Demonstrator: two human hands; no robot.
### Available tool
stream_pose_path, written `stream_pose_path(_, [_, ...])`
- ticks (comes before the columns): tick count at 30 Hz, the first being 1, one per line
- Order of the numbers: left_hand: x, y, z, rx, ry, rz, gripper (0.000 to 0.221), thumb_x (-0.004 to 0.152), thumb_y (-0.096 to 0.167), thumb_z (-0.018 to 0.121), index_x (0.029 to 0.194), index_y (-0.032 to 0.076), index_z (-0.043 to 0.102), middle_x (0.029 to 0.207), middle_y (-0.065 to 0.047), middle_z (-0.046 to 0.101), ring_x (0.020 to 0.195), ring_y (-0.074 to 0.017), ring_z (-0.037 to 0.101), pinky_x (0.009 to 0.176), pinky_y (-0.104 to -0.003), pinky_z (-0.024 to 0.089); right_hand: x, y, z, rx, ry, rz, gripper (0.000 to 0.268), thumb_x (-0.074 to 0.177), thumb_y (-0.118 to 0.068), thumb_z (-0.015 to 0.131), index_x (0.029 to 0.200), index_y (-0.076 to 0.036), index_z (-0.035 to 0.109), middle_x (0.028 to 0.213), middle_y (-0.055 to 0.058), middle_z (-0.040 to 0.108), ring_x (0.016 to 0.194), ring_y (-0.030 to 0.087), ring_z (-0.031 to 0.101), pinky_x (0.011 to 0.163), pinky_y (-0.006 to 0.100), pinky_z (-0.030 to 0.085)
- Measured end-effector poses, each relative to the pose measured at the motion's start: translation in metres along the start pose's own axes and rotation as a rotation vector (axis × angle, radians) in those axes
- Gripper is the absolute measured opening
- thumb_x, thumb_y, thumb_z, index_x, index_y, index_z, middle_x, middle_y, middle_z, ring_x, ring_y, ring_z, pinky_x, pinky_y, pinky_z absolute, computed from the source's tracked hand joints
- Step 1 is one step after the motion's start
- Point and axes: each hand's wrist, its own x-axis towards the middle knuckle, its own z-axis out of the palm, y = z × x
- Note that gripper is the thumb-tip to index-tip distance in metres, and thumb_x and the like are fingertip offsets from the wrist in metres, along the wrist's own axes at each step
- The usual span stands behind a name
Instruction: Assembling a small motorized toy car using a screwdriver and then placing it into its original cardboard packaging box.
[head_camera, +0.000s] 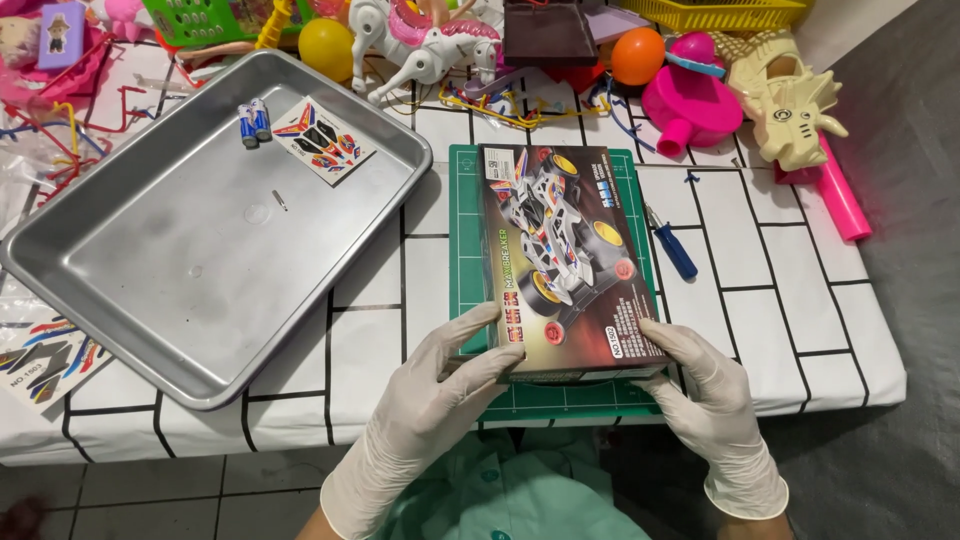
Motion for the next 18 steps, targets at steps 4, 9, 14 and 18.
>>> stream_pose_path(4, [-0.003, 0.002, 0.001, 0.028, -0.012, -0.057, 0.073, 0.087, -0.016, 0.077, 0.145, 0.02, 0.051, 0.147, -0.026, 0.054, 0.132, -0.0333, 0.065, 0.096, -0.036, 0.068, -0.001, 0.002, -0.001, -0.034, -0.012, -0.013, 0.051, 0.09, 0.004, 0.068, 0.139, 0.002, 0.055, 0.131, 0.022, 0.066, 0.123, 0.031, 0.067, 0.111, 0.039, 0.059])
stream_pose_path(9, [-0.009, -0.004, 0.007, 0.139, 0.075, -0.053, 0.071, 0.087, -0.005, 0.087, 0.143, 0.023, 0.054, 0.145, -0.02, 0.056, 0.116, -0.0264, 0.075, 0.09, -0.036, 0.07, 0.002, 0.001, -0.001, -0.098, -0.011, -0.066, 0.051, 0.091, 0.002, 0.068, 0.14, 0.003, 0.054, 0.131, 0.022, 0.066, 0.12, 0.032, 0.068, 0.11, 0.039, 0.059])
stream_pose_path(14, [-0.004, 0.007, 0.009, 0.119, 0.116, -0.126, 0.057, 0.089, 0.003, 0.084, 0.139, 0.012, 0.056, 0.134, -0.018, 0.067, 0.126, -0.0308, 0.069, 0.104, -0.038, 0.063, 0.0, 0.002, 0.002, -0.099, 0.002, -0.049, 0.056, 0.088, 0.001, 0.072, 0.14, 0.001, 0.054, 0.128, 0.021, 0.066, 0.119, 0.03, 0.068, 0.107, 0.037, 0.059])
stream_pose_path(18, [-0.005, 0.008, 0.017, 0.202, 0.19, -0.058, 0.054, 0.09, -0.003, 0.084, 0.136, 0.006, 0.058, 0.131, -0.01, 0.071, 0.118, -0.0275, 0.075, 0.104, -0.034, 0.064, 0.002, -0.001, 0.003, -0.14, 0.009, -0.064, 0.055, 0.088, 0.0, 0.073, 0.14, -0.001, 0.055, 0.124, 0.02, 0.067, 0.116, 0.03, 0.069, 0.105, 0.037, 0.061])
